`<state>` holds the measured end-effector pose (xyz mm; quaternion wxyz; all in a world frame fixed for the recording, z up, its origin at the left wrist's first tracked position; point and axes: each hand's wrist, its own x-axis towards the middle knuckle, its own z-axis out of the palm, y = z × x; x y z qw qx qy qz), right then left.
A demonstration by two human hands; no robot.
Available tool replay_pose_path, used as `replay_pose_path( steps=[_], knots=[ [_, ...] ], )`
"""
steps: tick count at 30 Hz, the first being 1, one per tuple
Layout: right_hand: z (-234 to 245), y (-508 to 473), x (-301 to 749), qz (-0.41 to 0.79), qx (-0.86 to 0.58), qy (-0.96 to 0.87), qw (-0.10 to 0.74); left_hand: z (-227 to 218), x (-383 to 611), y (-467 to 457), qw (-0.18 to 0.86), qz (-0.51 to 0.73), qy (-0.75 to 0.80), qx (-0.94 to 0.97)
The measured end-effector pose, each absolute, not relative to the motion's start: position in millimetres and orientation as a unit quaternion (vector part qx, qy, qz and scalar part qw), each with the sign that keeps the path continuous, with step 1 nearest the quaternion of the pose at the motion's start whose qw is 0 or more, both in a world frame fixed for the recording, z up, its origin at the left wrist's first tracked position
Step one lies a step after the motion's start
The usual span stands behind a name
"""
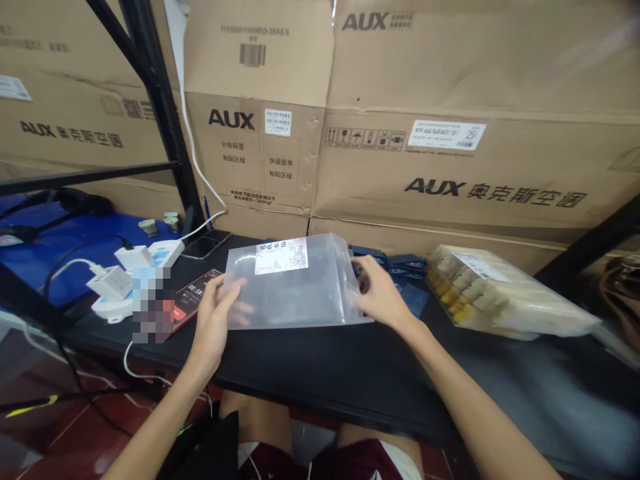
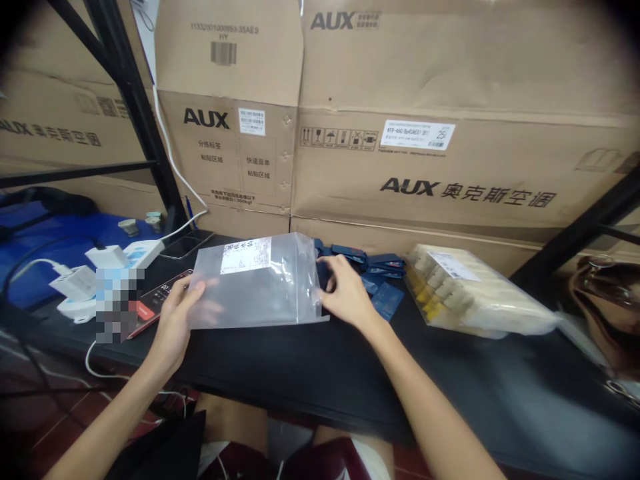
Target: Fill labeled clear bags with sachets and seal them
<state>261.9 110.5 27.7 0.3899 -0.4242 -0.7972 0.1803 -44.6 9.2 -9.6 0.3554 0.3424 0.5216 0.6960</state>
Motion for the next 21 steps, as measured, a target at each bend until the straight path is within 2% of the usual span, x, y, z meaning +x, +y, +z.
replay_pose_path(
  steps=[2,4,6,10,13,18,21],
  knots=[
    [36,113,270,0.317,-0.404,-0.694,0.504,-11,-45,10,0.355,0.695,0.522,0.343],
    [42,112,274,0.44,-0.351,-0.608,0.56,-12,-46,11,0.354,0.694,0.524,0.344],
    [47,108,275,0.508,-0.312,-0.567,0.569,-13,-47,12,0.352,0.695,0.524,0.344],
    [51,100,271,0.534,-0.291,-0.552,0.57,-13,-47,12,0.341,0.694,0.533,0.343],
    [53,94,269,0.563,-0.275,-0.577,0.524,-12,-46,11,0.33,0.699,0.536,0.34],
    [61,80,264,0.579,-0.278,-0.67,0.373,-17,-46,12,0.305,0.68,0.546,0.382],
    [65,72,254,0.579,-0.294,-0.686,0.328,-19,-44,10,0.307,0.655,0.542,0.428]
  ],
)
